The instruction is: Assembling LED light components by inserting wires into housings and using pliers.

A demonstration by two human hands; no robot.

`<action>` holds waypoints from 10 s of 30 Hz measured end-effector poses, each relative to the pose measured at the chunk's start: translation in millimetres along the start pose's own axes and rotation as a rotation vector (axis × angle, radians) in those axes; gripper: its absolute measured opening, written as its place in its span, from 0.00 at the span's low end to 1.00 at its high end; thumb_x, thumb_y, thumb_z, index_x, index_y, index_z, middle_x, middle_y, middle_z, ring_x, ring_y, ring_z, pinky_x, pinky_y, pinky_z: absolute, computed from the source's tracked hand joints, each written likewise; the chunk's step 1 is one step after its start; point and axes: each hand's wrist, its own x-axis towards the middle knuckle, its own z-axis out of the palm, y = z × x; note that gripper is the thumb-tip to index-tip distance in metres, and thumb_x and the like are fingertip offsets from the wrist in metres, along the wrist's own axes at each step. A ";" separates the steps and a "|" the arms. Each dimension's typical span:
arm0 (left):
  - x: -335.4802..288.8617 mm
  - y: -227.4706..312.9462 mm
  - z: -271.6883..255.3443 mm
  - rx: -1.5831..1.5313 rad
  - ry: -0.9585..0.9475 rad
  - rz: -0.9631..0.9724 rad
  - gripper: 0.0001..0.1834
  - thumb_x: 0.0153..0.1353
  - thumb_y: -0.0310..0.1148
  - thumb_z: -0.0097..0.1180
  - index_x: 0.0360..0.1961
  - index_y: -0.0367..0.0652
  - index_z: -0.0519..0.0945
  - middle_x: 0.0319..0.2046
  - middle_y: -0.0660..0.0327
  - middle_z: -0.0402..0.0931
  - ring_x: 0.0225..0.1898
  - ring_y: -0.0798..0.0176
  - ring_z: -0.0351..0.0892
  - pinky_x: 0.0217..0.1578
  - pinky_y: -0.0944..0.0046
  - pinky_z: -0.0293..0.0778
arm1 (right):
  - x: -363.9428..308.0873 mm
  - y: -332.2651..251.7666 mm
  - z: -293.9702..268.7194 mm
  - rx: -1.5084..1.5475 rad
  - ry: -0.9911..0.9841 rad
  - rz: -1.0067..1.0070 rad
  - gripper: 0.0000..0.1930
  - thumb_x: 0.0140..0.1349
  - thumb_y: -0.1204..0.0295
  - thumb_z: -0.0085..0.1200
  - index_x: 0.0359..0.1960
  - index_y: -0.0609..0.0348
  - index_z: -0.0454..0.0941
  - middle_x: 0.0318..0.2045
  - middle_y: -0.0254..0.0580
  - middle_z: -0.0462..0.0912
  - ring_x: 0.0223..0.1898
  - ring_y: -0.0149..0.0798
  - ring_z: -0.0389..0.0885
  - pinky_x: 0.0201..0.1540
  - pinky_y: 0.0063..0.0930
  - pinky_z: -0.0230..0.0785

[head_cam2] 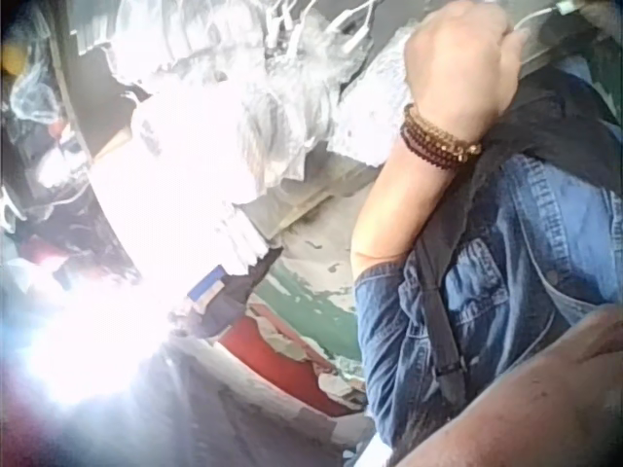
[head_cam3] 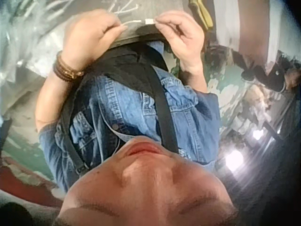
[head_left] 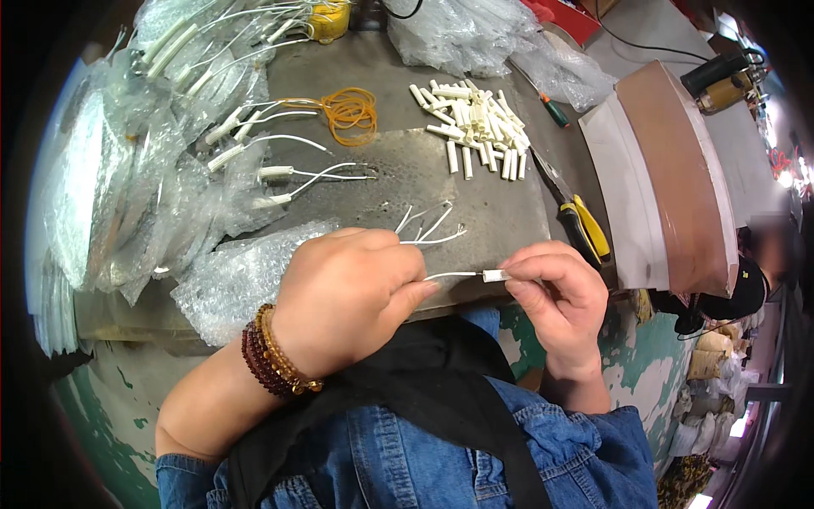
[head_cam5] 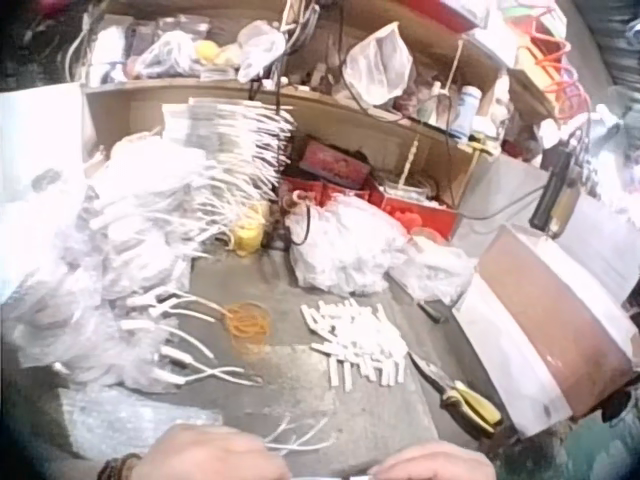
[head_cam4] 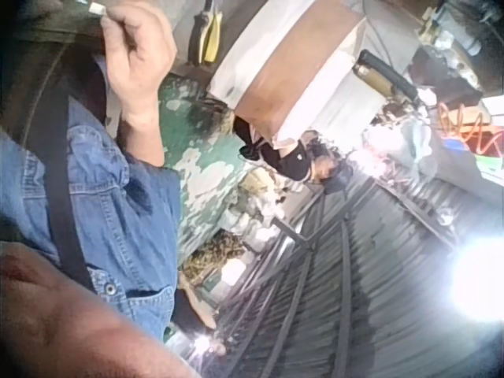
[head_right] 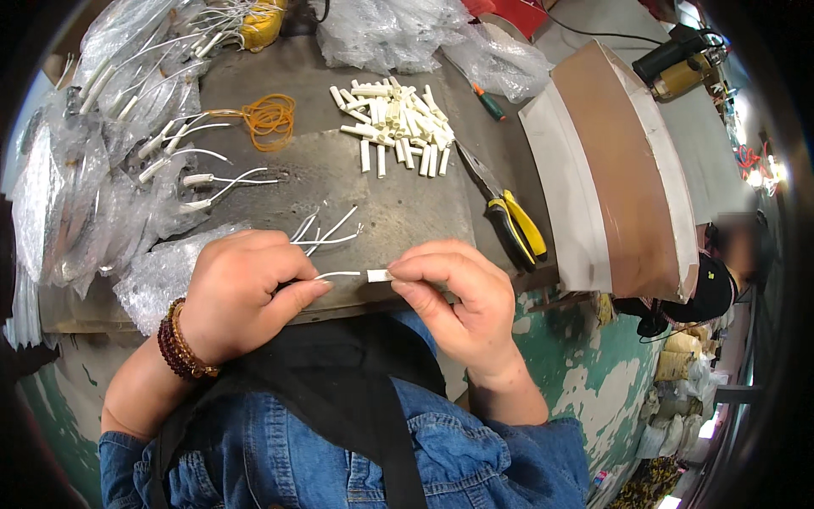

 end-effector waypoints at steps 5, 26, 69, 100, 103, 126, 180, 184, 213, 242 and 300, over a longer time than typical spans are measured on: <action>-4.4 -1.0 -2.1 0.043 -0.050 0.036 0.08 0.54 0.35 0.69 0.27 0.44 0.82 0.26 0.58 0.78 0.30 0.51 0.79 0.31 0.56 0.74 | 6.8 -6.0 12.5 -0.101 -0.085 -0.050 0.08 0.55 0.83 0.66 0.36 0.62 0.83 0.33 0.43 0.86 0.34 0.39 0.85 0.37 0.28 0.78; -60.3 1.2 -57.7 0.412 0.096 0.012 0.46 0.40 0.51 0.74 0.57 0.33 0.76 0.46 0.47 0.74 0.47 0.40 0.72 0.50 0.46 0.70 | 30.2 0.5 69.9 -0.241 -0.128 -0.436 0.07 0.51 0.70 0.66 0.29 0.51 0.79 0.28 0.34 0.81 0.36 0.42 0.80 0.42 0.38 0.70; -69.8 86.6 -67.6 0.226 0.181 0.358 0.41 0.39 0.31 0.79 0.60 0.40 0.78 0.51 0.45 0.76 0.50 0.39 0.75 0.52 0.47 0.73 | -52.2 -68.4 -15.2 -0.326 0.196 -0.430 0.15 0.63 0.58 0.62 0.27 0.55 0.75 0.25 0.38 0.77 0.29 0.49 0.77 0.32 0.41 0.67; -71.6 109.8 -44.6 0.265 0.062 0.356 0.48 0.38 0.42 0.82 0.63 0.43 0.74 0.53 0.48 0.76 0.54 0.41 0.76 0.54 0.49 0.74 | -97.3 -83.4 -56.8 -0.401 0.334 -0.418 0.19 0.72 0.60 0.53 0.25 0.59 0.71 0.21 0.45 0.71 0.25 0.53 0.73 0.28 0.43 0.64; -71.9 108.5 -41.4 0.262 0.083 0.368 0.48 0.37 0.41 0.82 0.63 0.44 0.75 0.53 0.48 0.75 0.54 0.41 0.76 0.54 0.49 0.74 | -102.3 -82.9 -58.5 -0.393 0.352 -0.407 0.19 0.72 0.60 0.53 0.24 0.59 0.71 0.21 0.45 0.70 0.25 0.53 0.73 0.28 0.43 0.63; -76.4 114.2 -31.3 0.076 0.047 0.466 0.45 0.38 0.30 0.83 0.61 0.40 0.76 0.53 0.46 0.73 0.52 0.43 0.76 0.51 0.52 0.74 | -110.7 -74.6 -57.8 -0.292 0.327 -0.373 0.23 0.72 0.62 0.54 0.20 0.61 0.64 0.19 0.48 0.65 0.23 0.55 0.68 0.26 0.45 0.58; -75.1 110.0 -26.1 0.027 -0.074 0.371 0.45 0.39 0.29 0.83 0.61 0.37 0.75 0.54 0.50 0.70 0.52 0.49 0.73 0.51 0.57 0.73 | -112.6 -64.3 -60.8 -0.237 0.294 -0.344 0.21 0.70 0.64 0.56 0.21 0.62 0.67 0.19 0.48 0.66 0.23 0.54 0.69 0.26 0.43 0.60; -75.1 111.8 -26.3 0.019 -0.070 0.379 0.45 0.39 0.29 0.83 0.62 0.37 0.75 0.54 0.51 0.69 0.52 0.50 0.73 0.51 0.57 0.73 | -112.5 -62.1 -60.1 -0.236 0.298 -0.350 0.21 0.70 0.64 0.56 0.21 0.62 0.67 0.19 0.48 0.67 0.23 0.54 0.69 0.26 0.43 0.60; -77.7 107.4 -25.9 0.076 0.000 0.415 0.45 0.39 0.29 0.83 0.62 0.38 0.75 0.55 0.48 0.70 0.54 0.46 0.74 0.53 0.55 0.73 | -118.5 -69.9 -60.9 -0.005 0.206 -0.196 0.21 0.72 0.65 0.54 0.20 0.63 0.69 0.16 0.44 0.70 0.19 0.42 0.70 0.25 0.35 0.60; -98.4 -62.4 -3.9 -1.027 0.262 0.032 0.57 0.42 0.41 0.76 0.70 0.37 0.56 0.57 0.53 0.68 0.41 0.62 0.75 0.36 0.64 0.76 | -86.3 -28.7 13.5 0.245 -0.179 0.071 0.14 0.65 0.62 0.61 0.32 0.63 0.78 0.25 0.39 0.80 0.29 0.33 0.77 0.35 0.31 0.71; -111.9 12.3 12.5 -1.102 -0.039 0.043 0.30 0.63 0.36 0.61 0.62 0.38 0.64 0.53 0.49 0.71 0.52 0.54 0.74 0.51 0.55 0.72 | -101.8 2.9 82.0 0.172 -0.332 0.087 0.24 0.58 0.63 0.66 0.51 0.61 0.72 0.30 0.41 0.81 0.32 0.39 0.80 0.34 0.33 0.71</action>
